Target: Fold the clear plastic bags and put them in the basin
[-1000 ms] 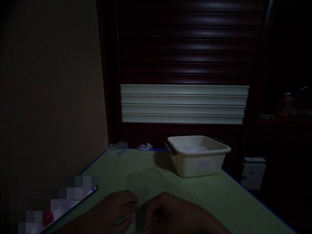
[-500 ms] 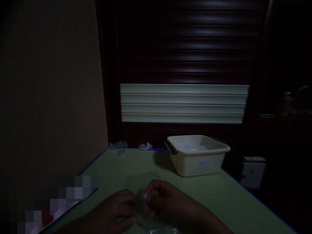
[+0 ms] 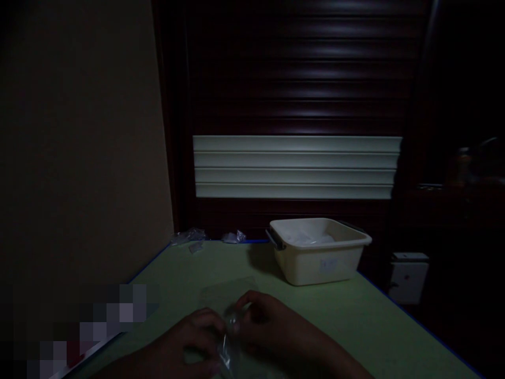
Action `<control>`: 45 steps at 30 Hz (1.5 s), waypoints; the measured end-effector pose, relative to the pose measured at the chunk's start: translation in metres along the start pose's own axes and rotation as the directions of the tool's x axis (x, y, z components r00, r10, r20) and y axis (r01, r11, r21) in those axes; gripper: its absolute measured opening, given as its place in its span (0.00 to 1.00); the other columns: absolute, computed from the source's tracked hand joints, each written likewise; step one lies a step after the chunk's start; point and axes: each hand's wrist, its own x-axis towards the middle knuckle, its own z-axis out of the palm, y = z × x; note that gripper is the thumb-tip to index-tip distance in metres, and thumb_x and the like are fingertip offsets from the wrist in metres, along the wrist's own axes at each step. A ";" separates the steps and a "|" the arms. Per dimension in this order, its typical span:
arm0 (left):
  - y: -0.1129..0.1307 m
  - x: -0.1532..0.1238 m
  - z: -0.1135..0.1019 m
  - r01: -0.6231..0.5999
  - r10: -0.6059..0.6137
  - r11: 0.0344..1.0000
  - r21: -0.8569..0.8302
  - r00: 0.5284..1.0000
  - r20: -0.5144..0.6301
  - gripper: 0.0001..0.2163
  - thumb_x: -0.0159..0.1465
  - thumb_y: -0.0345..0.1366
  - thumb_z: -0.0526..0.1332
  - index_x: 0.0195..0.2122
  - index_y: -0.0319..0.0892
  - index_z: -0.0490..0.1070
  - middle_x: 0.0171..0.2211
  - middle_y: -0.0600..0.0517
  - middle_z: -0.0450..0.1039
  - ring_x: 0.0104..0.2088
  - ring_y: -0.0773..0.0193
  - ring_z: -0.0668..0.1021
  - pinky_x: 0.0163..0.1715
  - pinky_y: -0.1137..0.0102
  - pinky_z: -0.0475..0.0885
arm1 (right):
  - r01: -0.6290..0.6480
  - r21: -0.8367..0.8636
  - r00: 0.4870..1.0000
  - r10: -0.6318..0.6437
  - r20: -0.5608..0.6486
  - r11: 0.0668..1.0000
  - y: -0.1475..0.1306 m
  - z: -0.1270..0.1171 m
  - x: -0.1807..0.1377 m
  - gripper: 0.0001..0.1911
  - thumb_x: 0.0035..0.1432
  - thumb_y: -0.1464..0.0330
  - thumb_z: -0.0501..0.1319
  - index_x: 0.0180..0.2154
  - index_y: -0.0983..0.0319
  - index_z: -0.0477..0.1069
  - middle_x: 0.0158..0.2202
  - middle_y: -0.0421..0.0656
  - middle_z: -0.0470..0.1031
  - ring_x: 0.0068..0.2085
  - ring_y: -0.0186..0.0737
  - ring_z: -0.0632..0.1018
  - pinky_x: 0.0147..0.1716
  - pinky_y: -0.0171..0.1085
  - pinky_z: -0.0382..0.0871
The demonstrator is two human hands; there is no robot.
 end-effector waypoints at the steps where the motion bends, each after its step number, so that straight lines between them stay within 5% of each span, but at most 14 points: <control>1: 0.001 0.000 -0.001 0.015 -0.015 1.000 0.009 1.000 0.013 0.02 0.57 0.31 0.66 0.31 0.41 0.78 0.42 0.49 0.74 0.46 0.59 0.74 0.47 0.68 0.66 | 0.001 -0.008 1.000 -0.001 0.017 1.000 0.000 -0.001 0.000 0.28 0.40 0.56 0.72 0.39 0.63 0.65 0.23 0.33 0.65 0.23 0.27 0.64 0.22 0.29 0.54; 10: 0.006 -0.001 -0.004 0.063 -0.066 0.996 0.061 0.997 0.044 0.03 0.54 0.30 0.69 0.25 0.43 0.78 0.44 0.52 0.74 0.48 0.58 0.73 0.48 0.64 0.66 | 0.042 -0.272 0.999 -0.048 -0.015 0.961 0.001 -0.007 0.002 0.11 0.44 0.73 0.65 0.33 0.64 0.67 0.25 0.35 0.65 0.26 0.29 0.64 0.25 0.30 0.58; 24: -0.001 0.000 -0.001 0.116 -0.100 0.955 0.271 0.993 -0.069 0.08 0.51 0.25 0.66 0.26 0.40 0.68 0.50 0.48 0.68 0.51 0.54 0.69 0.49 0.63 0.65 | 0.030 -0.533 0.992 -0.091 -0.090 0.845 0.000 0.000 -0.001 0.15 0.47 0.75 0.61 0.40 0.64 0.69 0.28 0.38 0.69 0.29 0.33 0.68 0.26 0.31 0.59; 28: 0.004 -0.003 -0.003 -0.010 0.029 0.913 0.407 0.999 -0.041 0.13 0.49 0.23 0.67 0.34 0.42 0.68 0.53 0.47 0.65 0.52 0.53 0.67 0.50 0.63 0.64 | -0.020 -0.655 0.988 -0.087 -0.131 0.755 -0.002 0.000 -0.003 0.15 0.48 0.74 0.61 0.41 0.63 0.70 0.28 0.38 0.70 0.28 0.34 0.68 0.26 0.31 0.58; 32: 0.004 0.000 0.003 -0.164 0.155 0.817 0.553 0.986 0.063 0.09 0.57 0.21 0.63 0.32 0.43 0.70 0.42 0.51 0.72 0.42 0.60 0.73 0.41 0.69 0.67 | -0.060 -0.766 0.976 -0.124 -0.180 0.640 0.001 0.000 -0.002 0.11 0.44 0.77 0.58 0.34 0.63 0.71 0.29 0.41 0.72 0.30 0.35 0.69 0.27 0.32 0.58; 34: 0.002 0.002 0.008 -0.147 0.127 0.814 0.562 0.989 0.075 0.07 0.58 0.25 0.65 0.32 0.44 0.70 0.35 0.54 0.74 0.36 0.63 0.74 0.35 0.72 0.67 | -0.013 -0.782 0.962 -0.205 -0.180 0.623 0.001 0.001 -0.002 0.13 0.41 0.79 0.58 0.33 0.63 0.70 0.33 0.42 0.71 0.33 0.36 0.70 0.30 0.32 0.60; 38: -0.005 0.003 0.011 -0.354 0.271 0.729 0.586 0.935 0.227 0.03 0.62 0.31 0.65 0.33 0.44 0.72 0.34 0.56 0.76 0.35 0.65 0.74 0.36 0.71 0.65 | 0.142 -0.769 0.940 -0.329 -0.093 0.624 -0.007 0.007 -0.005 0.17 0.40 0.81 0.55 0.34 0.62 0.69 0.37 0.42 0.70 0.36 0.36 0.70 0.34 0.32 0.62; 42: -0.009 0.002 0.008 -0.402 0.297 0.665 0.629 0.916 0.271 0.03 0.62 0.33 0.65 0.31 0.44 0.72 0.33 0.55 0.76 0.35 0.64 0.74 0.34 0.70 0.63 | 0.133 -0.767 0.979 -0.206 0.001 0.628 -0.015 0.014 -0.006 0.10 0.47 0.78 0.55 0.31 0.62 0.70 0.32 0.41 0.72 0.32 0.34 0.71 0.30 0.30 0.62; 45: -0.008 0.001 0.006 -0.384 0.290 0.660 0.645 0.923 0.253 0.02 0.64 0.32 0.63 0.33 0.45 0.72 0.34 0.55 0.77 0.34 0.64 0.74 0.36 0.69 0.64 | 0.107 -0.829 0.990 -0.137 0.038 0.548 -0.014 0.014 -0.006 0.09 0.50 0.77 0.54 0.29 0.62 0.71 0.31 0.42 0.73 0.30 0.34 0.72 0.28 0.30 0.61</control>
